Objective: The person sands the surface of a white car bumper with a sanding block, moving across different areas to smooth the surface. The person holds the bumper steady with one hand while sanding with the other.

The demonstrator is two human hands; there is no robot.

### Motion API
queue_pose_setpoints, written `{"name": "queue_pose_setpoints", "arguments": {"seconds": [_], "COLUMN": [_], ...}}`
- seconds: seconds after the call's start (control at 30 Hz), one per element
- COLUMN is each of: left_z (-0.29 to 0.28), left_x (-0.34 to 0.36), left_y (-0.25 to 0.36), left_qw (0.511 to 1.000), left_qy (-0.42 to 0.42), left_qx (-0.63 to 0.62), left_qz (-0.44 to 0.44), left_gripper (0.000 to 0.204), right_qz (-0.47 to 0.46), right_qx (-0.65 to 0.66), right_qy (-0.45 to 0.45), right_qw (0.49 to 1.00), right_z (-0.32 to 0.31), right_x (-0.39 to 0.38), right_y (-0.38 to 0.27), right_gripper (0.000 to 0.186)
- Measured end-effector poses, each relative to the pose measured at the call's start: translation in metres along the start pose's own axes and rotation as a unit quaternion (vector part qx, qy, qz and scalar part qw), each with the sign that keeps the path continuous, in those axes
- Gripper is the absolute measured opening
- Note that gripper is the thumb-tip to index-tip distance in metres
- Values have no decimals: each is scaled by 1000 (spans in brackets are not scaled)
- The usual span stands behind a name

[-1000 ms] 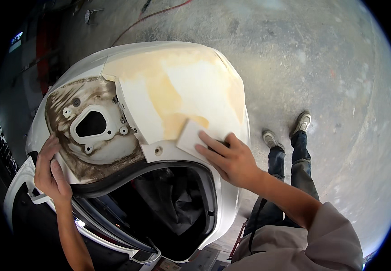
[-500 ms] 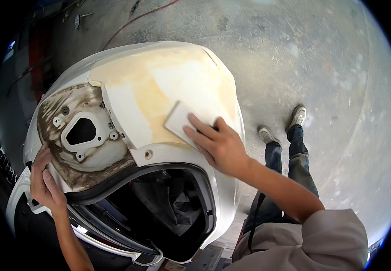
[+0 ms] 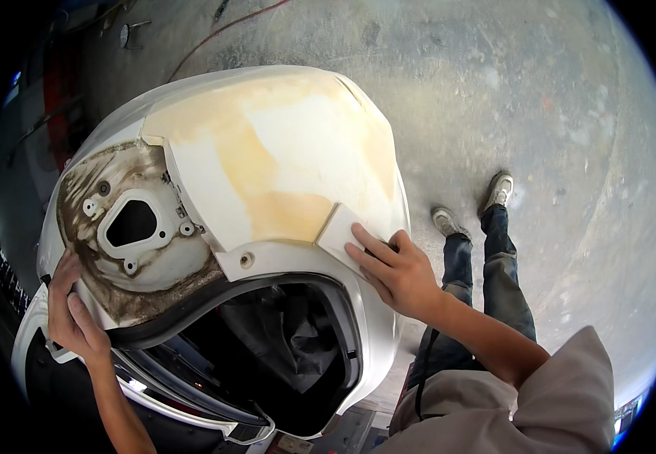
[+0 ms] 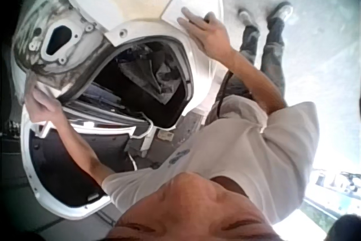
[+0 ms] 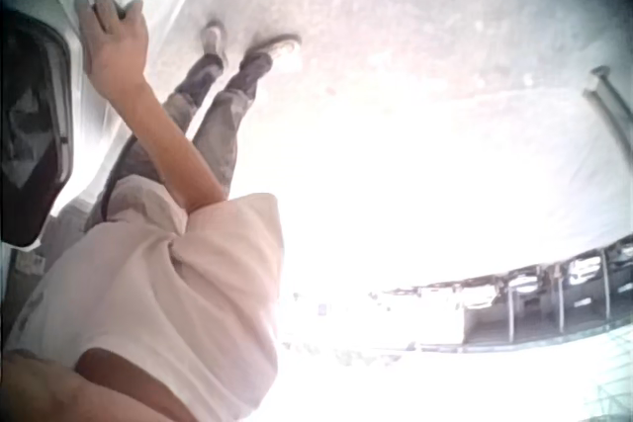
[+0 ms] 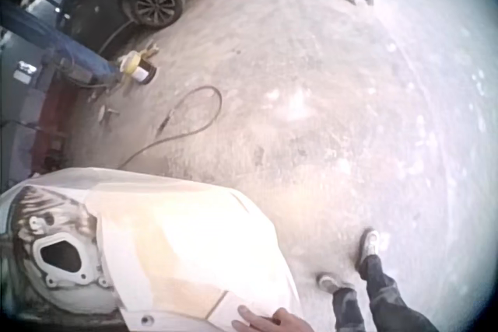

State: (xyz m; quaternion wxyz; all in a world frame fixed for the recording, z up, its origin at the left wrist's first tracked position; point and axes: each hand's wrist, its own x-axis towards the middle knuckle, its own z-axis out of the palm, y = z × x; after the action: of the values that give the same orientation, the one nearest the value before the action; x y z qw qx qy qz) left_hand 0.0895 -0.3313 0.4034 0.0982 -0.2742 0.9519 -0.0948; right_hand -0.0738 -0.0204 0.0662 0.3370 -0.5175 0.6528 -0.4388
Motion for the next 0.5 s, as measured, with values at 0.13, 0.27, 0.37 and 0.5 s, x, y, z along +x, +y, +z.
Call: {"name": "queue_pose_setpoints", "arguments": {"seconds": [0.13,0.27,0.37,0.5], "left_z": [4,-1,-2,2], "left_x": [4,0,-1,4], "left_y": [-2,-1,-1,-4], "left_qw": [1000,1000,1000,1000], "left_qy": [7,-6,-6,-2], "left_qx": [-2,5,-2,-2], "left_qz": [-3,-11,-2,-2], "left_gripper": [39,40,39,38], "right_qz": [-22,6,-8,-19], "right_qx": [-11,13,-4,-22], "right_qy": [75,17,34,71], "right_qw": [997,1000,999,997], "right_z": [4,4,9,5], "right_x": [59,14,27,88], "right_y": [18,-5,6,16], "right_gripper": [47,47,53,53]}}
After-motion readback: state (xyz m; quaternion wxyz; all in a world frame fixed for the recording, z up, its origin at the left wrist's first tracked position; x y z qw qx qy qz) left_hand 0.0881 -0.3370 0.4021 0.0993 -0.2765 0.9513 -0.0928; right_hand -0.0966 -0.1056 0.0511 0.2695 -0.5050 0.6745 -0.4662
